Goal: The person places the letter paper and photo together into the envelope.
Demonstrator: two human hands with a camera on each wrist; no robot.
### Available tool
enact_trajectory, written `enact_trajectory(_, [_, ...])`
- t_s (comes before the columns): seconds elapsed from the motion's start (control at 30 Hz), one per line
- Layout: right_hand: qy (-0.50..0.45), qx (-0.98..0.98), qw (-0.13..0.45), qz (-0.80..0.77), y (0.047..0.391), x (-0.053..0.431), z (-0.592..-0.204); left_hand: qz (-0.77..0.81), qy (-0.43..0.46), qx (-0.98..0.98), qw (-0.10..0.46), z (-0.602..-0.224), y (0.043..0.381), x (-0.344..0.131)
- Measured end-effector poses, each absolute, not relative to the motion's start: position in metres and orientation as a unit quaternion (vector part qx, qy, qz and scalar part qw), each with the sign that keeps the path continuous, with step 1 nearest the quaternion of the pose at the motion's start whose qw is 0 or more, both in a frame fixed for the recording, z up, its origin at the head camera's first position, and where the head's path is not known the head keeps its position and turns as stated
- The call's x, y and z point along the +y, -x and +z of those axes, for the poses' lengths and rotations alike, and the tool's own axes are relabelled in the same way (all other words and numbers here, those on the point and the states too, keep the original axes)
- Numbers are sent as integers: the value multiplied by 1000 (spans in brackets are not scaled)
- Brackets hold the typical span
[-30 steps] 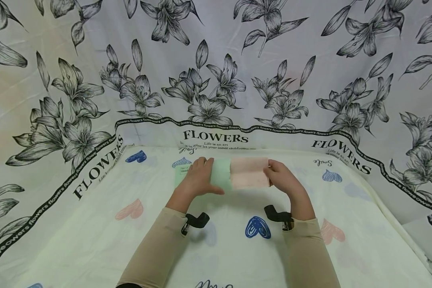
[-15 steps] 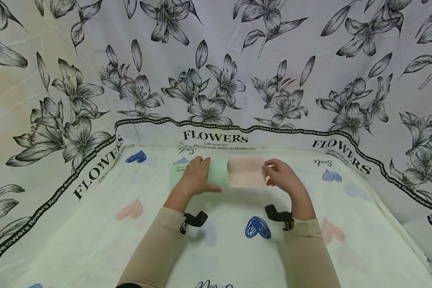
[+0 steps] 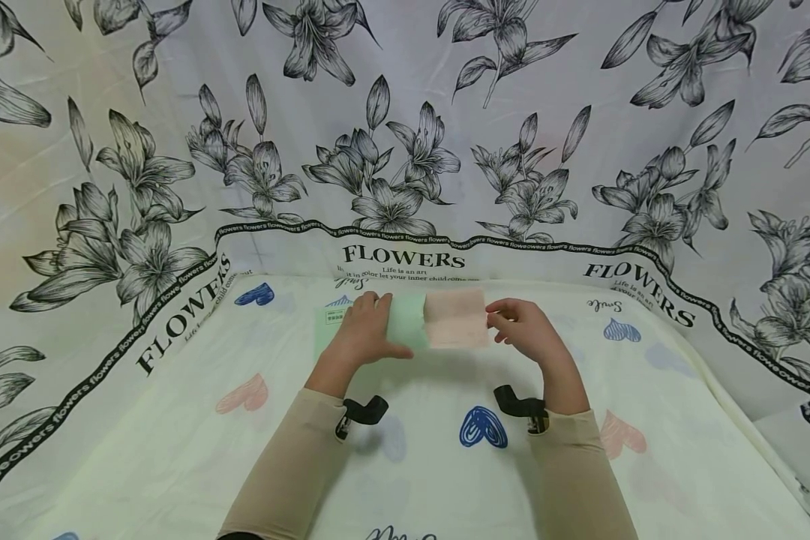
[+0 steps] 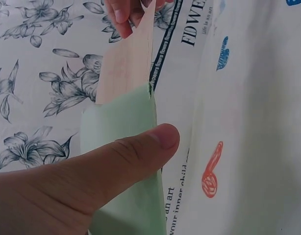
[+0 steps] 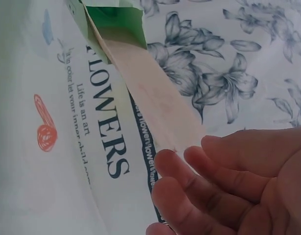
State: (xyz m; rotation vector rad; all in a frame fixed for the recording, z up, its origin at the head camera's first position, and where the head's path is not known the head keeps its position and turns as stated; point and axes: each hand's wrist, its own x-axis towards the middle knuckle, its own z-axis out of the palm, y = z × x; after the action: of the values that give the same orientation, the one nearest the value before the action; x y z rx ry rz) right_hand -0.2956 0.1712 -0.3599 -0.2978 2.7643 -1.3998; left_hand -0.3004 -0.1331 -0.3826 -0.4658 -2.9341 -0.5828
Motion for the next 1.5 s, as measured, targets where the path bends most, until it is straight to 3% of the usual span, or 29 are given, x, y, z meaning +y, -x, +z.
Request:
enact_trajectory(0.27, [93,900,-3,-426,297,177,-361,-202,135,-968,64,-387,305,-136])
enact_trajectory(1.5, [165,899,62,-401,293,171,-360,-204,136,-967,72,-381,300,-133])
